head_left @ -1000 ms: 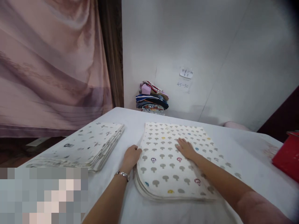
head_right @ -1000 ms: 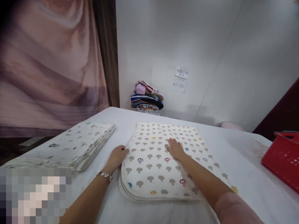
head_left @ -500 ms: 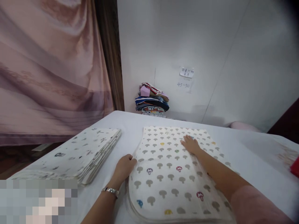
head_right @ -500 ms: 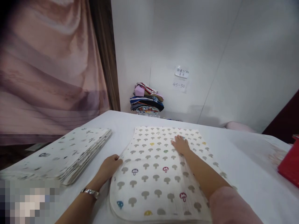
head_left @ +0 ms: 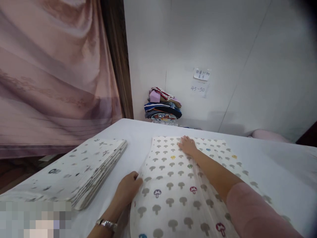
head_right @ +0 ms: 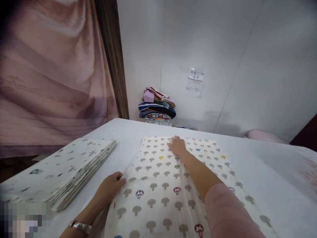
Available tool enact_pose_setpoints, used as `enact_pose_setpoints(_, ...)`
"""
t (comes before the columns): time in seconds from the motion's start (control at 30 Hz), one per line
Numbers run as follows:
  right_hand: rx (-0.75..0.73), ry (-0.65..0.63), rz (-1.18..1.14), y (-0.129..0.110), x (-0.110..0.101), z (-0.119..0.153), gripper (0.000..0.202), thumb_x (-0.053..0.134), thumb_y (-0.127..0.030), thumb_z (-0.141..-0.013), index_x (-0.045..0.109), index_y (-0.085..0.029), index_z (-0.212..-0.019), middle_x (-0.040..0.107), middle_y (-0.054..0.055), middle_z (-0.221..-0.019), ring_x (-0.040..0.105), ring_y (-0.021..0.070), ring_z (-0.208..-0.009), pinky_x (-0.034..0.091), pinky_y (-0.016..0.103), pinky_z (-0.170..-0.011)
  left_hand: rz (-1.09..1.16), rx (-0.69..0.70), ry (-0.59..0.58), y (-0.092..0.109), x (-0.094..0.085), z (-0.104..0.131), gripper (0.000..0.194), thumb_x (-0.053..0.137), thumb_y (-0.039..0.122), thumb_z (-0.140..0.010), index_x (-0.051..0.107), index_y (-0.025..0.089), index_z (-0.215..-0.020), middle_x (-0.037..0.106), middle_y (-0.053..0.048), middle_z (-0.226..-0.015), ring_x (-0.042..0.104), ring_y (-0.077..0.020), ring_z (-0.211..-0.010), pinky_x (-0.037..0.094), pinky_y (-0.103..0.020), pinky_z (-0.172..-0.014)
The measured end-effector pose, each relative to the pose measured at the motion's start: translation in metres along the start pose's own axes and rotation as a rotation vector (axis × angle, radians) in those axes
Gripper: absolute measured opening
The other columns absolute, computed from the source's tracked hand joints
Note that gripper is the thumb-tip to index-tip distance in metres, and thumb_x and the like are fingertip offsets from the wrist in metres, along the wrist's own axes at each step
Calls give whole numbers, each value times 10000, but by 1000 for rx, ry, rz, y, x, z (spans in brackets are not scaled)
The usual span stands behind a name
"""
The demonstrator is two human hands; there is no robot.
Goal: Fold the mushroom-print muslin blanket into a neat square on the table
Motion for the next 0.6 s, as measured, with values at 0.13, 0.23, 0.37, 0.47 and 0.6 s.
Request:
enact_pose_setpoints(0.13, -34, -17, 1, -4, -1, -13, 555, 259, -530, -903, 335, -234, -1366, 161, 68, -1508, 128, 238, -1370, 122, 509, -1064, -13, -5, -19, 0, 0, -2, 119, 423, 234, -730, 510, 191, -660, 607, -19, -670, 558, -181, -672, 308, -252, -572)
enact_pose_setpoints(0.23, -32, -4, 8, 2, -7, -13, 527, 246, -532, -907, 370, -261, -1341, 210, 45, -1495, 145, 208, -1367, 137, 473, -1070, -11, -6, -39, -2, 0, -3, 139, 415, 258, -736, 515, 195, -663, 600, -11, -650, 568, -187, -673, 318, -253, -569)
enact_pose_setpoints(0.37, 83, 49, 33, 46, -16, 13, 578, 227, -549, -905, 302, -233, -1384, 126, 58, -1515, 53, 221, -1382, 76, 472, -1083, 0, 6, -45, -5, 1, -6, 149, 422, 281, -724, 514, 197, -642, 591, -9, -617, 574, -198, -666, 331, -257, -566)
enact_pose_setpoints(0.47, 207, 64, 46, 89, -19, 36, 578, 224, -525, -910, 302, -202, -1382, 162, 97, -1503, 100, 261, -1372, 102, 521, -1061, 3, 6, -42, -5, 1, -8, 150, 435, 293, -706, 529, 198, -639, 609, -19, -635, 578, -210, -674, 340, -263, -575)
enact_pose_setpoints(0.6, 241, 42, 44, 120, -20, 44, 514, 215, -489, -918, 356, -248, -1349, 258, 51, -1475, 184, 228, -1353, 184, 488, -1048, 13, -18, -52, -5, 1, -10, 158, 441, 317, -697, 541, 203, -652, 623, -24, -655, 586, -224, -696, 356, -271, -585)
Point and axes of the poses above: each hand's wrist, its own z-axis away from the middle knuckle, its own x-axis out of the palm, y = z × x, the point moved 2 cm from there along -z, towards the middle knuckle
